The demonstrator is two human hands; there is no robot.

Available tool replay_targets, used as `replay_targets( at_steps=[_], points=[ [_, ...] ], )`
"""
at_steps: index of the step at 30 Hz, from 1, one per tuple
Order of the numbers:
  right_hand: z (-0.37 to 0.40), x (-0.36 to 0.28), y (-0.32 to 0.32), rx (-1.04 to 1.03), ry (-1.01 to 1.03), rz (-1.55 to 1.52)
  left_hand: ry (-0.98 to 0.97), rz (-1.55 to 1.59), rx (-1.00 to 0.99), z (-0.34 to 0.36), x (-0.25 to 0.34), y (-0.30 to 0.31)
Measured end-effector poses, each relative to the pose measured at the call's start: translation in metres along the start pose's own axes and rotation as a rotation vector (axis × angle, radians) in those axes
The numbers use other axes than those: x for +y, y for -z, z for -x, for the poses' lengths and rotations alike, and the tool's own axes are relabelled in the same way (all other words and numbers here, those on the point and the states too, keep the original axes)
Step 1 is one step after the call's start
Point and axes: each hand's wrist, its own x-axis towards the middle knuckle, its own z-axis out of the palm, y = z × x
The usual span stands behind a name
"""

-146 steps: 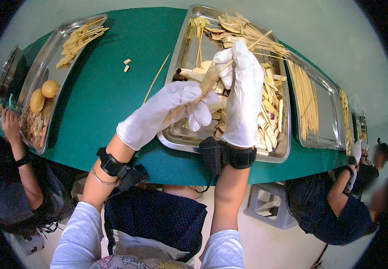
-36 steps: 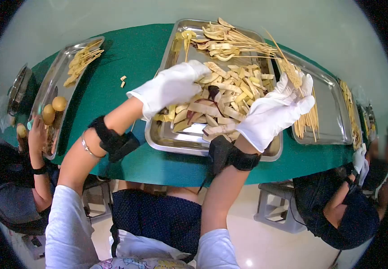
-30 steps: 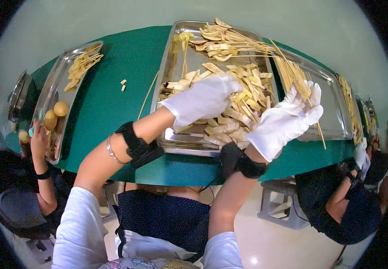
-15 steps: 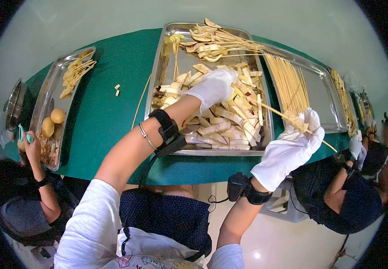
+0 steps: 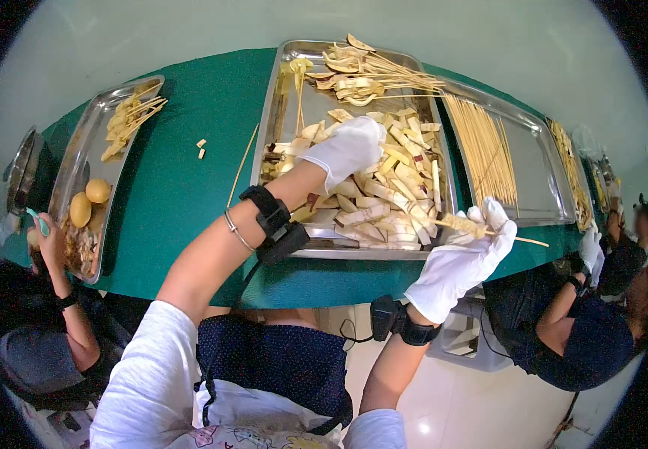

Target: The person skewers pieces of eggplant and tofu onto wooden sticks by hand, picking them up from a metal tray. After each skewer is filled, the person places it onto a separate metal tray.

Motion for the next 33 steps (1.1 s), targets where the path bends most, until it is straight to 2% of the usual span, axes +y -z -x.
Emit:
replay_targets(
  at_steps=[3,6,9,12,15,18,21,24,26,30,32,33],
  points=[
    [0.004,0.002,0.007,0.022,-0.052,0.001,0.009,0.129,-0.087,0.006,-0.004,0.016],
    [0.007,0.004,0.007,0.023,-0.083,-0.026,0.084,0.059,-0.207,0.006,0.008,0.033],
    [0.008,0.0,0.005,-0.011,-0.079,-0.008,0.063,0.084,-0.222,0.0,0.009,0.033],
    [0.01,-0.003,0.004,-0.07,-0.069,0.032,0.033,0.146,-0.052,0.004,0.006,0.035],
    [0.008,0.005,-0.002,-0.123,-0.034,0.105,0.337,0.404,-0.114,0.008,0.019,0.087],
    [0.004,0.011,-0.02,-0.234,0.022,0.236,0.548,0.623,-0.16,0.023,0.024,0.138],
    [0.008,0.016,-0.043,-0.328,0.072,0.31,0.515,1.093,-0.033,0.05,-0.005,0.129],
    [0.007,0.018,-0.057,-0.455,0.007,0.284,0.631,1.222,0.01,0.061,-0.013,0.127],
    [0.002,0.026,-0.07,-0.499,0.049,0.27,0.614,1.399,0.053,0.069,-0.023,0.119],
    [0.003,0.033,-0.109,-0.509,0.095,0.247,0.611,1.837,0.05,0.081,-0.032,0.122],
    [-0.001,0.04,-0.122,-0.509,0.045,0.186,0.645,1.945,0.088,0.084,-0.037,0.115],
    [0.002,0.042,-0.127,-0.52,0.094,0.167,0.664,1.999,0.108,0.084,-0.036,0.115]
  ],
)
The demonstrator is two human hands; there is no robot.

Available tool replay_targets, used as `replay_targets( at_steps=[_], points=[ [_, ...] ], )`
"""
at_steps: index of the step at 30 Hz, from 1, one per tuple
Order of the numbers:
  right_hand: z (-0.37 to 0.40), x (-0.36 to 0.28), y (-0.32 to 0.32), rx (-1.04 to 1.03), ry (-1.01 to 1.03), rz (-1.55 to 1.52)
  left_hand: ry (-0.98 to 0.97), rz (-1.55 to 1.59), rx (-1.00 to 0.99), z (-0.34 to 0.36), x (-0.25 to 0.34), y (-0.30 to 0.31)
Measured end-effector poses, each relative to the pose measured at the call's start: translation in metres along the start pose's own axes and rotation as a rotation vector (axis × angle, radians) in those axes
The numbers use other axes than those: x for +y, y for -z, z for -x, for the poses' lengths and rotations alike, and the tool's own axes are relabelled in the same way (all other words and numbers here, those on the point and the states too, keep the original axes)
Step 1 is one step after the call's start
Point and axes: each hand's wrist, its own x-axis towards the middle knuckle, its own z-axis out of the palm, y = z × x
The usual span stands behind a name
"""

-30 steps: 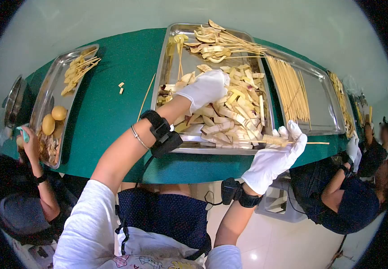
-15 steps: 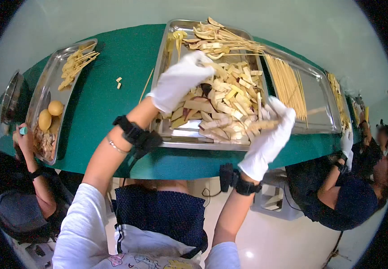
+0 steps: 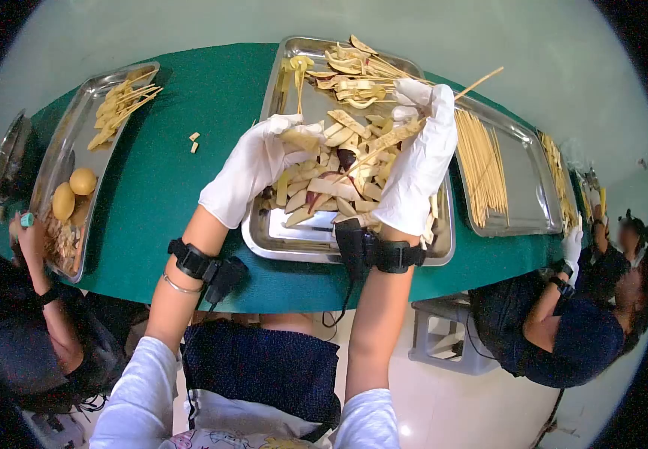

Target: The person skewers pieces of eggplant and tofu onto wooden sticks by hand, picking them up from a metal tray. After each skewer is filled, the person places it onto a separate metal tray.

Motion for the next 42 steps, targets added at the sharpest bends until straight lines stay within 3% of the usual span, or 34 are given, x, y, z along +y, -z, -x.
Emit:
replay_targets(
  at_steps=[4,7,10,13,28,31,34,42],
  points=[
    [-0.013,0.021,-0.002,0.011,-0.047,-0.172,-0.066,-0.404,0.125,0.004,-0.008,-0.009],
    [-0.018,0.03,-0.002,0.067,-0.091,-0.298,-0.041,-0.401,0.093,0.003,-0.01,-0.008],
    [-0.014,0.03,0.012,0.024,-0.119,-0.312,-0.001,-0.165,0.069,0.0,-0.006,-0.005],
    [-0.006,0.03,0.016,0.104,-0.125,-0.283,-0.032,0.046,-0.112,0.007,-0.005,0.002],
    [0.003,0.025,0.016,0.119,-0.097,-0.284,-0.048,-0.149,-0.032,0.017,0.003,-0.006],
    [0.008,0.022,0.009,0.117,-0.106,-0.285,-0.027,-0.143,0.056,0.018,0.003,-0.008],
    [0.008,0.027,0.01,0.098,-0.078,-0.227,0.006,-0.082,-0.011,0.014,0.004,-0.004],
    [0.009,0.032,0.013,0.044,-0.106,-0.167,-0.168,-0.202,-0.148,0.014,-0.001,-0.006]
  ],
)
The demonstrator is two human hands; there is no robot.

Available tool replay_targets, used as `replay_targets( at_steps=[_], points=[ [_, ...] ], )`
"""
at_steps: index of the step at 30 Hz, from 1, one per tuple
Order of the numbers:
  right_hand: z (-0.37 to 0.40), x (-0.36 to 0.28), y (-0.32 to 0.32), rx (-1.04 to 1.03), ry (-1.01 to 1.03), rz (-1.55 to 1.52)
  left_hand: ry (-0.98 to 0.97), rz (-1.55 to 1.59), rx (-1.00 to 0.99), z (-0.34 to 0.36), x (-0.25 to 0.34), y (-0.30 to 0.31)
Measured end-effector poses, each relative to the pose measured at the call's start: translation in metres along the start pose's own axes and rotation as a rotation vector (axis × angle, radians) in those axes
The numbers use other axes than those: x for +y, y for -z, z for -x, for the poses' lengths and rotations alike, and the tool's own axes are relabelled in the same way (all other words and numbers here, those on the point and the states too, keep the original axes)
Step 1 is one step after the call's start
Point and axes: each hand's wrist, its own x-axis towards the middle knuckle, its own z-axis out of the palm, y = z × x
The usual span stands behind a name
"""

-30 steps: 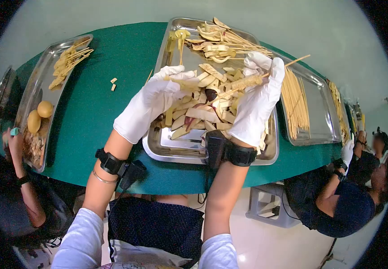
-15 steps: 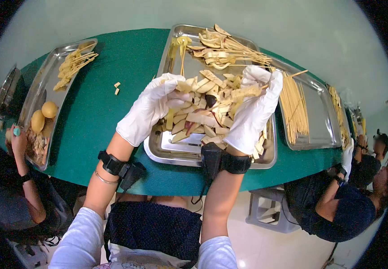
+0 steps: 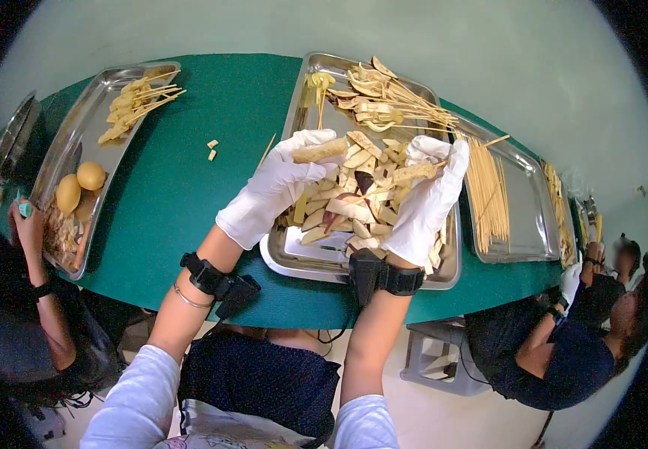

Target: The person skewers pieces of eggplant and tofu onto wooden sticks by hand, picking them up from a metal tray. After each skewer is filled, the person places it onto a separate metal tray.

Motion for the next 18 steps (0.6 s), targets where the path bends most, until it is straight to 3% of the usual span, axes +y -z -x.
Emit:
replay_targets(
  at_steps=[2,7,18],
  points=[
    [-0.0012,0.0005,0.0037,0.019,-0.078,0.003,0.054,0.016,0.079,-0.0009,-0.0018,-0.0001],
    [0.0005,-0.0011,0.0024,0.029,-0.045,0.028,0.077,0.034,0.181,0.0006,-0.0033,0.0002],
    [0.0011,-0.0023,0.0033,0.008,-0.017,0.011,0.05,0.037,0.187,-0.0005,-0.0027,0.0007]
  ],
)
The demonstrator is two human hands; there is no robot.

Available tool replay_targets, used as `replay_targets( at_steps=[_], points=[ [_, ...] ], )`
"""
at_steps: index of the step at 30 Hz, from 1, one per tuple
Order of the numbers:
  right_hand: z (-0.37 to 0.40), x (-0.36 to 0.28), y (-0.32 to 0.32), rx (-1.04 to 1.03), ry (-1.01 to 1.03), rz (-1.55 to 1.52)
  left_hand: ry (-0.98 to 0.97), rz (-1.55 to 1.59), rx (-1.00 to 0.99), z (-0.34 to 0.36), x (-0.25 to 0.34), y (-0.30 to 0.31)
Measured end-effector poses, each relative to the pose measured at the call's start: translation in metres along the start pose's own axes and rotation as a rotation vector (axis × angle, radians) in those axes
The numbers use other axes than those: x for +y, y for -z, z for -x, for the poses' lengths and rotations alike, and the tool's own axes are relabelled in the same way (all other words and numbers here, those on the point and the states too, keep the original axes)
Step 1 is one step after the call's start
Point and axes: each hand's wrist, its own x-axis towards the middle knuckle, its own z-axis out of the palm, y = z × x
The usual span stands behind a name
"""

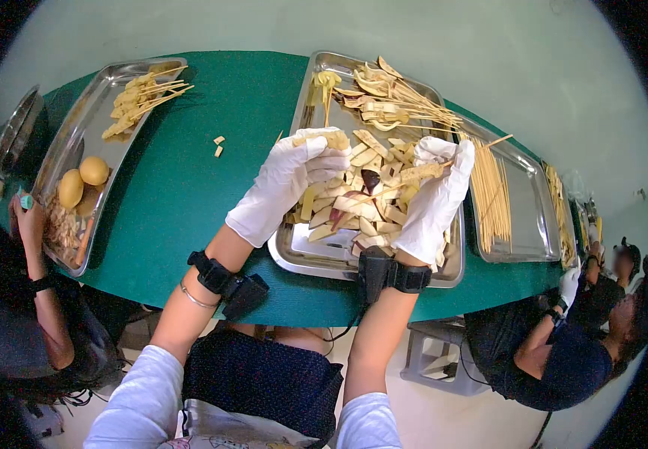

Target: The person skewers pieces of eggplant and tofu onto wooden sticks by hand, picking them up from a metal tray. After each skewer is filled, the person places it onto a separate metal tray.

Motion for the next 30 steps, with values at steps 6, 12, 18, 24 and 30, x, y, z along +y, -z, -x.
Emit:
replay_targets(
  at_steps=[6,12,18,24,30],
  points=[
    [0.001,-0.004,-0.003,0.014,-0.009,0.043,0.022,0.054,-0.028,0.0,0.003,0.002],
    [0.0,-0.003,-0.002,0.107,0.038,0.076,-0.06,0.012,-0.041,0.0,0.002,-0.001],
    [0.004,-0.006,-0.006,0.13,0.037,0.039,-0.164,-0.224,-0.002,0.001,-0.001,-0.011],
    [0.01,-0.011,-0.009,0.059,-0.026,0.094,-0.097,-0.13,-0.027,0.007,0.003,-0.013],
    [0.008,-0.008,-0.021,-0.057,0.014,0.035,-0.052,-0.179,0.046,0.013,0.006,-0.017]
  ],
)
